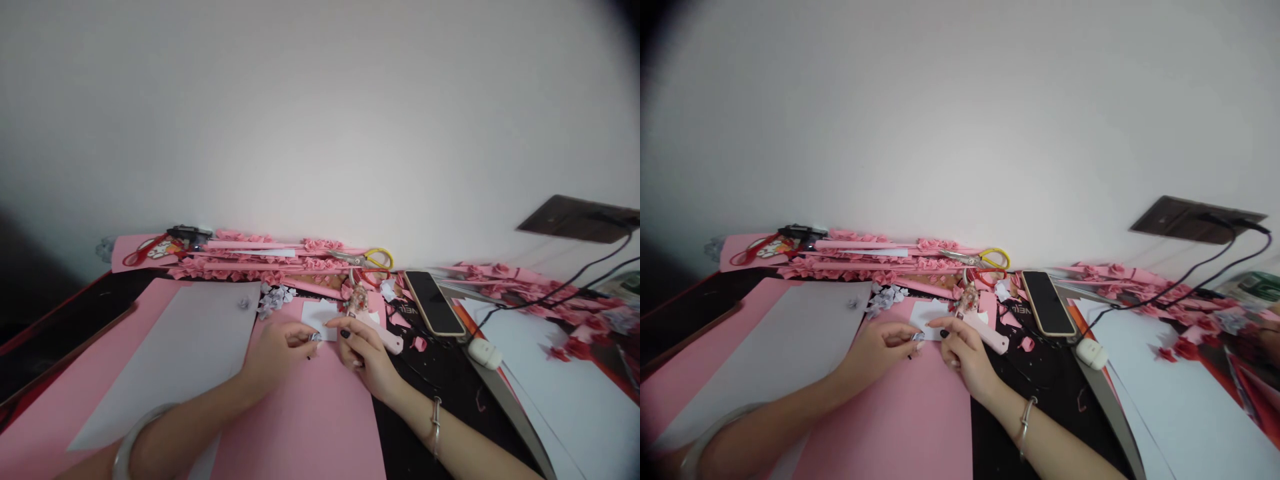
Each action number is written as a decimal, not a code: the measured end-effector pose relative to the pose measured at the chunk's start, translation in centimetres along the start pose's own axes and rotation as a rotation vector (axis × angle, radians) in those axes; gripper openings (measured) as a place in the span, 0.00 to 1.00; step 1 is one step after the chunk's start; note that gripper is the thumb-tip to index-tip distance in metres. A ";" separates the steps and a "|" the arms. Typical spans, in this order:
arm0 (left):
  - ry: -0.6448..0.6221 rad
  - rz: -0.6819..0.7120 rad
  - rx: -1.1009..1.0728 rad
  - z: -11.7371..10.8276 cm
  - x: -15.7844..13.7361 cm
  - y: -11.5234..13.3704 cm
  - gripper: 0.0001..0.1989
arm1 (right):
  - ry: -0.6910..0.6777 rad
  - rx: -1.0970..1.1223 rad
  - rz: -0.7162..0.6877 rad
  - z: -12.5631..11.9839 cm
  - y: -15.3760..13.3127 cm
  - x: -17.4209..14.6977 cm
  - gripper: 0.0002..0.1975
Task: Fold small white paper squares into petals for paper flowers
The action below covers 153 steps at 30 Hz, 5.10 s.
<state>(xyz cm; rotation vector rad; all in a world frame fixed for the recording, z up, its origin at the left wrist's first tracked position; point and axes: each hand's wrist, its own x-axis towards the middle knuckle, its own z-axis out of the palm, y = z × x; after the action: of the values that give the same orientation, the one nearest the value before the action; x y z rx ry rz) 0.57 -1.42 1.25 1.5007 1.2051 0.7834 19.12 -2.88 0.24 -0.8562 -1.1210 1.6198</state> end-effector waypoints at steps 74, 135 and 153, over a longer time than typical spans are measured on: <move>-0.090 0.003 -0.124 -0.1 0.2 -0.1 0.07 | -0.020 -0.555 -0.245 0.1 0.0 -1.2 0.15; -0.022 0.055 0.031 0.0 0.0 0.0 0.08 | -0.002 -0.713 -0.431 0.7 -0.4 -1.6 0.12; -0.020 0.046 0.053 0.1 0.0 -0.4 0.08 | 0.020 -0.056 -0.093 1.1 -0.1 -0.8 0.13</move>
<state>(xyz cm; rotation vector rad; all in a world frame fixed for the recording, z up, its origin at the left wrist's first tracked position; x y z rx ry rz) 0.52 -1.45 0.90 1.5809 1.1885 0.7704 18.39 -3.92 0.73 -0.8425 -1.1805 1.5071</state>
